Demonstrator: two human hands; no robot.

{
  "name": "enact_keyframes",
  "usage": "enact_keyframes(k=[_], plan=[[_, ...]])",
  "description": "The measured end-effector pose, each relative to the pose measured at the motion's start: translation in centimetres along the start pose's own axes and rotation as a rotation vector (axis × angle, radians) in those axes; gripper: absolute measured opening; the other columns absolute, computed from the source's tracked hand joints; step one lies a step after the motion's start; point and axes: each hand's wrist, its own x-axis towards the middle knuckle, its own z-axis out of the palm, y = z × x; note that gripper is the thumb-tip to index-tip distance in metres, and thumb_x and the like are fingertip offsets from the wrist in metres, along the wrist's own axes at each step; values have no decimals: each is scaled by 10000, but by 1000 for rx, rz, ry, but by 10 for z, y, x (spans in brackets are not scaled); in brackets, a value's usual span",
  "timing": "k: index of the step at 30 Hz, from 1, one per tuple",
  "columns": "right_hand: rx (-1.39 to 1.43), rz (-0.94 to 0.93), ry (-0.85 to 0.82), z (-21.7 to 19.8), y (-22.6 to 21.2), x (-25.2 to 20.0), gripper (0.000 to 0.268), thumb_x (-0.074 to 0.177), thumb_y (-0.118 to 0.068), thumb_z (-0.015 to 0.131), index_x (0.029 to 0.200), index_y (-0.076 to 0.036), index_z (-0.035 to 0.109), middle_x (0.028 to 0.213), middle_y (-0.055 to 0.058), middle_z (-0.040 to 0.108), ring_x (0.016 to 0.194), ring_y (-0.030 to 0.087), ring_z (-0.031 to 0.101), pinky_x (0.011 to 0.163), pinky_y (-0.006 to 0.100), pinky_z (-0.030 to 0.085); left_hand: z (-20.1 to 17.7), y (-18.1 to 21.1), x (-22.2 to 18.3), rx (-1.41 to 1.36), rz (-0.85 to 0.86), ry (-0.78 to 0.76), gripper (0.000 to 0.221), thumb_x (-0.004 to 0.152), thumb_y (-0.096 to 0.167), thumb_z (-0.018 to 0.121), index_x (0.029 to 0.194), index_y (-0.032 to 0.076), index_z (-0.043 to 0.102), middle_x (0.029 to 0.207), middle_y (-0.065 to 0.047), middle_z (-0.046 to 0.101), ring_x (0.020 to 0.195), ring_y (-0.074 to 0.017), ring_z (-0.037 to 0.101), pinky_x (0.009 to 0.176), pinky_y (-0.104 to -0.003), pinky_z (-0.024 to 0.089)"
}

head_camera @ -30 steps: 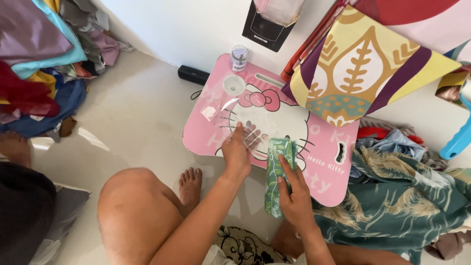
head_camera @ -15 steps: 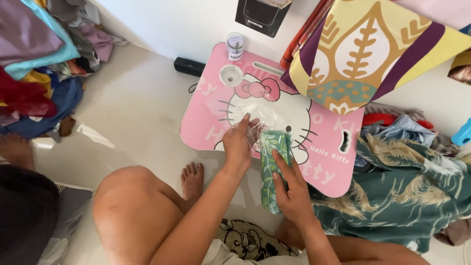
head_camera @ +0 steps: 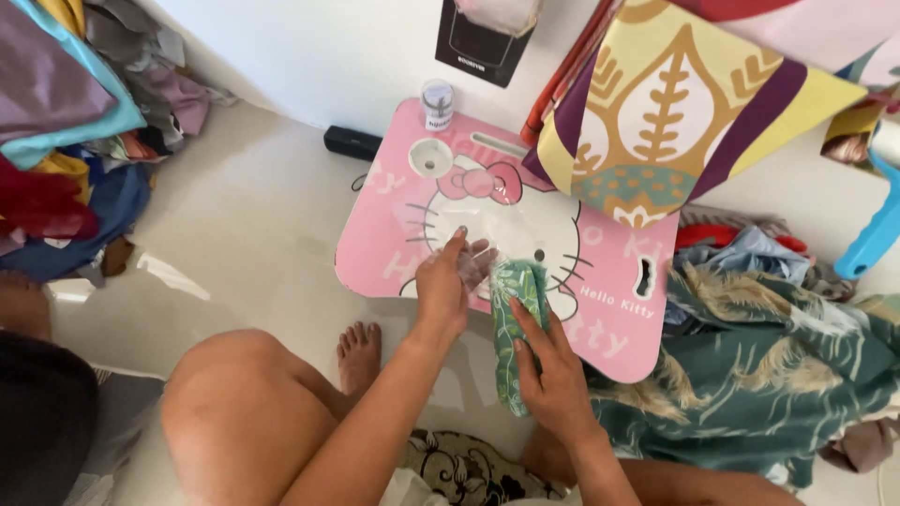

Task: Folding a fabric item, cleaning it with a lint roller, and placing it into a plastic sleeve for packaging.

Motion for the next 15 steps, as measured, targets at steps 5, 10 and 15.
enact_keyframes(k=[5,10,15], plan=[[-10,59,9,3,2,-1,486,1071,-249,459,1555,-284,434,1588,225,450,984,274,298,731,308,450,-5,-21,12,122,87,-51,246,947,232,713,821,26,663,913,-165,784,743,-189,689,602,-277,468],[-9,0,30,3,-1,2,495,1066,-195,482,1554,-265,434,1581,270,429,511,141,543,669,261,434,-2,-23,1,109,65,-55,204,941,213,731,823,71,643,947,-154,802,640,-158,644,588,-281,516],[-17,139,-21,6,-1,0,529,1039,-191,499,1547,-322,426,1641,256,346,415,161,428,542,312,428,-5,-27,-12,155,72,-176,217,949,240,730,925,26,708,785,-56,702,707,-174,664,677,-311,561]])
